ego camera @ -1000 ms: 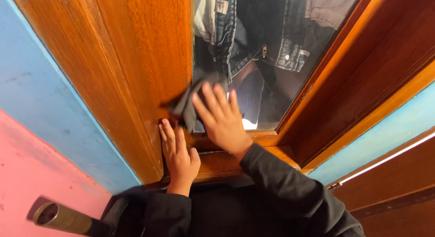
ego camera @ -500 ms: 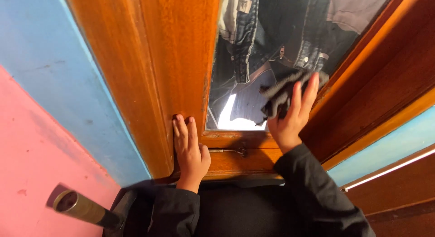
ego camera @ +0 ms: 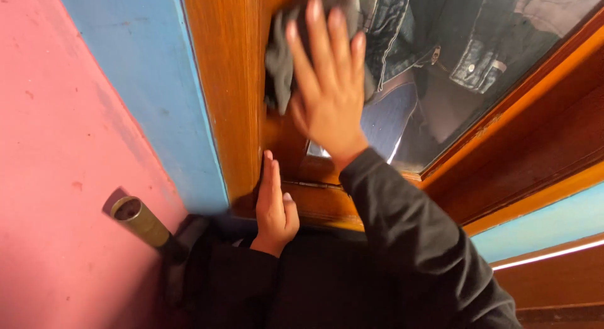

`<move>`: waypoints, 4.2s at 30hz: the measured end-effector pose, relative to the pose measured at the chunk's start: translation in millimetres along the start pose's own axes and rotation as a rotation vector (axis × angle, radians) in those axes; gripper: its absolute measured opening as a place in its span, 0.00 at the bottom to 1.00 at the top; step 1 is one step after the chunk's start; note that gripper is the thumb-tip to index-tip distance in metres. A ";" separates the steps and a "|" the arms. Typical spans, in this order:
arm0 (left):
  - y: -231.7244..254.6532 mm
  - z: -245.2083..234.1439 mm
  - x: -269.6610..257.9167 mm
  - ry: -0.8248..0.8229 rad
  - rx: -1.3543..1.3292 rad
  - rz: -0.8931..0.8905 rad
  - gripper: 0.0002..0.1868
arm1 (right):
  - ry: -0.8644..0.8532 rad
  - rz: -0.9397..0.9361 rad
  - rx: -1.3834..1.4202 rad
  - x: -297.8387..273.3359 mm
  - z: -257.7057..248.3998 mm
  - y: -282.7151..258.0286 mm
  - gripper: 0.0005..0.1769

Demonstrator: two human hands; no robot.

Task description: The person wipes the surface of a small rectangular mirror set in a wooden door frame using a dark cloth. They repeatedly rub the glass and the surrounding wooden frame with consistent hand motions throughout the clip.

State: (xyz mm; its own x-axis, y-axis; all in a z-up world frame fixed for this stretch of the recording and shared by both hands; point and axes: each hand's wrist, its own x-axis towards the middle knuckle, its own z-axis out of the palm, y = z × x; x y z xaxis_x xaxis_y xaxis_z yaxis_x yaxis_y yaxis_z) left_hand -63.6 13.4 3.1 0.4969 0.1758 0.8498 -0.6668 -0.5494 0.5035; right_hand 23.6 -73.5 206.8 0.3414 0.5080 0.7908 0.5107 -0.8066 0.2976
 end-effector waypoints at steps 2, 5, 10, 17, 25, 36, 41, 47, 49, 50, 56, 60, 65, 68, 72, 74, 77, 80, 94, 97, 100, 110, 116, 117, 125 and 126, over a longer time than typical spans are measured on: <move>-5.5 4.6 -5.8 0.029 0.027 0.046 0.32 | 0.080 -0.066 0.015 -38.2 27.3 -9.0 0.44; -11.7 7.7 -8.9 0.053 0.060 0.112 0.32 | 0.037 -0.171 0.011 -99.1 58.6 -23.5 0.41; -18.1 12.7 -6.7 0.084 0.089 0.156 0.33 | -0.221 -0.329 0.302 -179.5 87.6 -42.2 0.28; -14.1 12.4 -2.0 0.072 0.059 0.162 0.31 | -0.223 -0.285 0.444 -200.0 69.2 -47.7 0.15; -9.6 14.8 7.3 -0.081 0.056 0.085 0.30 | -0.448 -0.219 0.394 -253.6 -12.0 47.9 0.27; -22.7 27.6 7.0 -0.130 -0.019 -0.036 0.33 | -0.323 -0.059 0.355 -288.0 -35.7 103.0 0.23; -20.7 24.2 7.8 -0.102 -0.110 -0.055 0.34 | -0.258 -0.191 0.535 -234.8 -5.3 27.7 0.22; -17.2 17.9 11.4 -0.109 -0.213 -0.063 0.33 | -0.150 -0.282 0.674 -198.7 49.0 -28.4 0.20; -18.0 18.2 12.8 -0.114 -0.205 -0.040 0.32 | -0.119 -0.300 0.721 -197.7 54.3 -29.1 0.20; -18.6 18.2 12.9 -0.130 -0.172 -0.044 0.31 | -0.132 -0.281 0.711 -193.8 44.1 -26.3 0.17; -23.5 13.8 8.0 -0.185 -0.074 -0.083 0.30 | -0.375 -0.143 0.643 -217.9 3.1 15.6 0.24; -22.7 12.7 10.8 -0.174 -0.146 -0.085 0.30 | -0.503 -0.085 0.449 -257.2 -17.7 53.9 0.32; -21.0 11.5 11.1 -0.136 -0.207 -0.121 0.30 | -0.561 0.010 0.328 -280.4 -32.5 108.4 0.37; -19.5 9.5 8.4 -0.130 -0.206 -0.115 0.32 | -0.498 0.084 0.281 -259.8 -38.2 107.9 0.36; -18.4 10.0 9.7 -0.107 -0.234 -0.128 0.36 | -0.097 -0.020 0.280 -187.5 -33.4 55.1 0.25; -20.9 11.7 2.5 -0.088 -0.241 -0.131 0.39 | -0.027 -0.141 0.411 -169.4 4.3 29.3 0.20; -22.2 12.3 3.1 -0.027 -0.183 -0.078 0.42 | 0.067 -0.301 0.512 -159.2 56.8 -13.8 0.12; -19.2 13.5 6.8 -0.003 -0.136 -0.026 0.40 | 0.039 -0.320 0.451 -170.5 82.3 -26.2 0.10; -16.0 12.7 13.2 0.021 -0.202 -0.021 0.34 | -0.195 -0.230 0.163 -233.1 23.9 74.6 0.19; -11.8 10.7 13.0 0.036 -0.206 -0.024 0.33 | -0.205 -0.208 0.140 -225.4 17.0 62.2 0.18; -11.9 11.0 15.1 0.040 -0.207 -0.007 0.35 | -0.196 -0.191 0.186 -195.0 19.0 38.7 0.21; -19.8 18.4 10.0 0.011 -0.096 0.011 0.39 | 0.089 -0.393 0.445 -159.7 82.4 -17.5 0.09; -24.4 19.1 8.9 -0.175 0.059 -0.011 0.32 | -0.077 -0.363 0.234 -187.7 42.8 29.3 0.09; -21.5 17.8 6.2 -0.212 0.099 -0.031 0.32 | -0.169 -0.344 0.150 -195.8 34.5 37.8 0.11; -20.8 25.4 6.6 -0.263 0.204 -0.063 0.36 | -0.104 0.181 0.335 -245.3 -28.5 118.8 0.29; -21.3 28.5 6.4 -0.233 0.213 -0.059 0.38 | 0.020 0.290 0.241 -245.8 -42.8 124.7 0.29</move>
State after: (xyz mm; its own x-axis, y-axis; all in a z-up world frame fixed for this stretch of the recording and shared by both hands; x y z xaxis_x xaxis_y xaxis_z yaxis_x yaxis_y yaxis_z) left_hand -30.4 2.9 -6.6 0.6616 0.0344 0.7490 -0.5139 -0.7066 0.4864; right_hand -30.4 -311.9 72.4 0.4852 0.2607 0.8346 0.5668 -0.8206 -0.0732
